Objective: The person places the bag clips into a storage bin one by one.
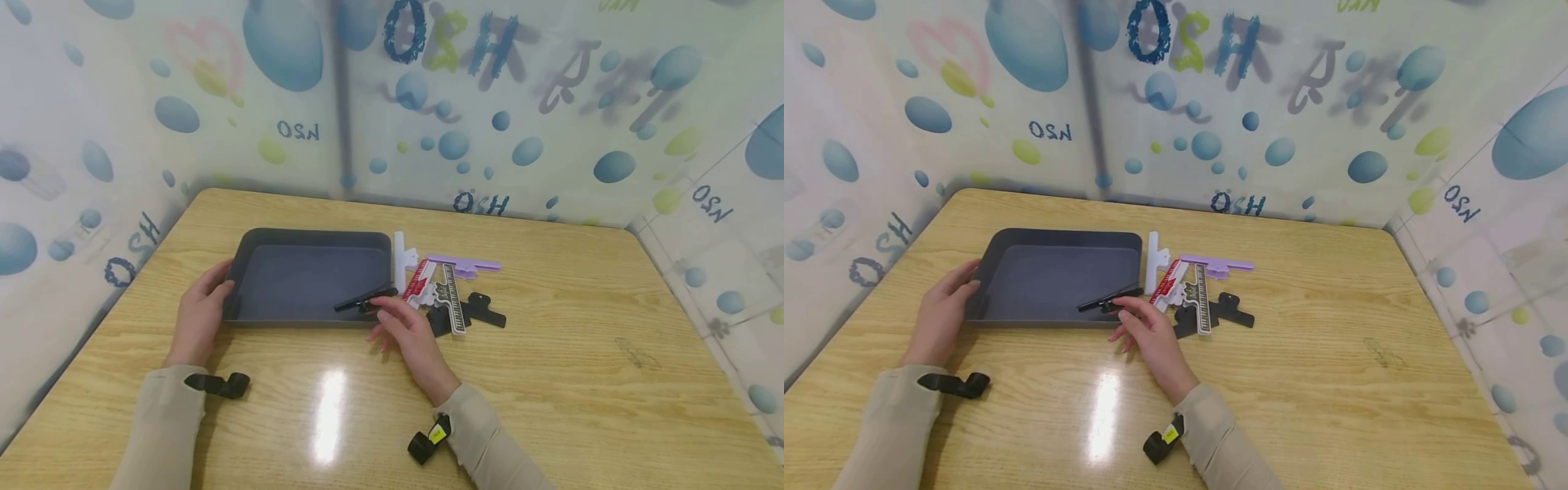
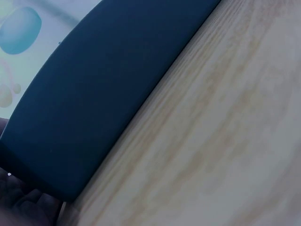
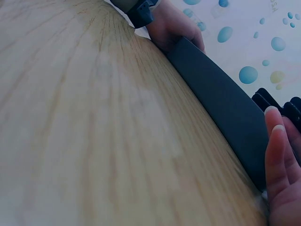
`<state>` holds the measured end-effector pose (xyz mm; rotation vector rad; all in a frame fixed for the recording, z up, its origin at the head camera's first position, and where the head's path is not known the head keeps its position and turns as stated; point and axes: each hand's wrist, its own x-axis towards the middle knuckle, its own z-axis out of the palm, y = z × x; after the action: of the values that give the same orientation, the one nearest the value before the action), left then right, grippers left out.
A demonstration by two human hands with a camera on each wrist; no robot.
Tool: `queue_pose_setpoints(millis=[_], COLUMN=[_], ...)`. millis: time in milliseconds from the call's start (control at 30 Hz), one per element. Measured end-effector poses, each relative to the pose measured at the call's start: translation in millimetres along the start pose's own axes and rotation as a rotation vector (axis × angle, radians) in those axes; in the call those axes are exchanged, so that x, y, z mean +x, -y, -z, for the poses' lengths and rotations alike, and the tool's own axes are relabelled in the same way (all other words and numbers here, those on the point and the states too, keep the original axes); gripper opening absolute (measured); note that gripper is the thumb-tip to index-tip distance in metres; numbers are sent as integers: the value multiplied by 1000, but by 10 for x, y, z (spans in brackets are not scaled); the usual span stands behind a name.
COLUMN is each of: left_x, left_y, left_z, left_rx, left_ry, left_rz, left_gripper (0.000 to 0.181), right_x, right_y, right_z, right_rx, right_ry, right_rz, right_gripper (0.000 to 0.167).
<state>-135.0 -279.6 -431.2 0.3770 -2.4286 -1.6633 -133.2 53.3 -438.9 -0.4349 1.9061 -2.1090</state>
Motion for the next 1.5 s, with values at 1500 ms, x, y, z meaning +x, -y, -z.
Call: queue_pose_setpoints(millis=[1500], left_x=[10], left_y=[-1], left_z=[-2], left_rx=[-2], left_ry=[7], left_rz=[10], left_gripper=[44], right_x=[5], right_y=[-10], right_z=[4], right_rx=[-15], right_ry=[11], right_rz=[-19], right_gripper=[34])
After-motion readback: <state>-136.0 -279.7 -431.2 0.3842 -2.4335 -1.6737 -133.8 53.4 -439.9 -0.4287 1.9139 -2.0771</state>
